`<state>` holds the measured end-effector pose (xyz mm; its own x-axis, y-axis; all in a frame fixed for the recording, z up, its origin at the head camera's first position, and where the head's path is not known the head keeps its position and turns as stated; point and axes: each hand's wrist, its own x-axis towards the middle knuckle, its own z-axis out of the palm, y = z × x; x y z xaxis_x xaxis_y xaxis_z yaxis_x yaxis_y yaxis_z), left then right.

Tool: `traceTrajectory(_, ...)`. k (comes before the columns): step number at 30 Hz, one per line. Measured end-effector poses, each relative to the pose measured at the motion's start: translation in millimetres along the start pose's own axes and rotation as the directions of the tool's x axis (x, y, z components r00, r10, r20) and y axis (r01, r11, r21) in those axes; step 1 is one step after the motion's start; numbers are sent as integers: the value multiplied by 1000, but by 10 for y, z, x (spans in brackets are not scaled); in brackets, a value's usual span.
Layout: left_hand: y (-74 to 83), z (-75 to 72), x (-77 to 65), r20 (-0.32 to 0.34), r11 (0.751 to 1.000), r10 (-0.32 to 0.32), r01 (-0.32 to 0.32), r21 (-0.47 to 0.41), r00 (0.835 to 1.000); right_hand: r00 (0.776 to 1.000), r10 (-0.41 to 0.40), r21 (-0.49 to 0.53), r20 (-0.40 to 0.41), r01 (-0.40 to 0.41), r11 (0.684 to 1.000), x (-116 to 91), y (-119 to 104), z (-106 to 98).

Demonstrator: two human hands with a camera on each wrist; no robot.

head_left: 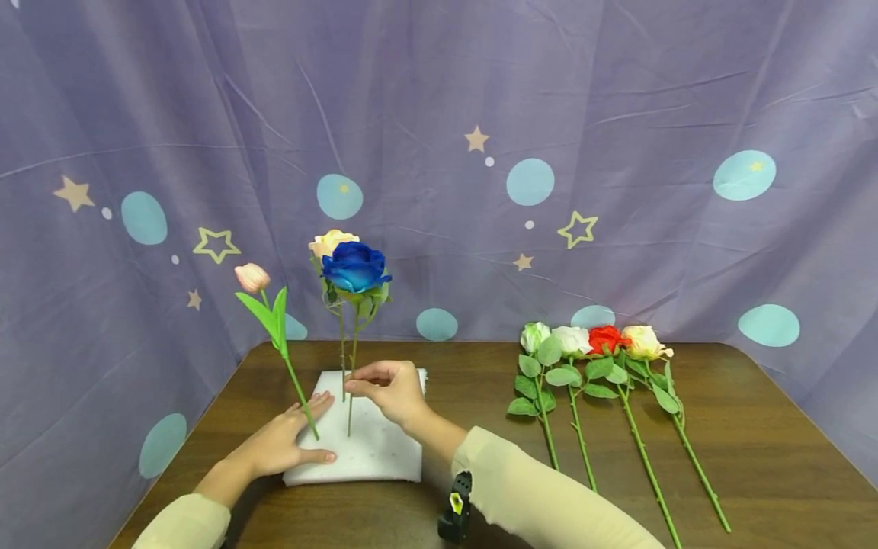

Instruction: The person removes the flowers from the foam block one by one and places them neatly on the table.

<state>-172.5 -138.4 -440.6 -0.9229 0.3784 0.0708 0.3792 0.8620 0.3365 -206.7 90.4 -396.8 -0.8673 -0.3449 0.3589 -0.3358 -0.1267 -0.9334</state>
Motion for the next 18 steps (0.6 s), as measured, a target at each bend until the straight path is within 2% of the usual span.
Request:
traceTrajectory(12,-19,19,10,-26,1000,16,-16,2,1000,997,-83,48,-6,83,995,48,-33,-16)
traceTrajectory(18,-20,30,4,-38,999,25,-24,25,999,992,-125,57,-9,126,990,81,-83,-86)
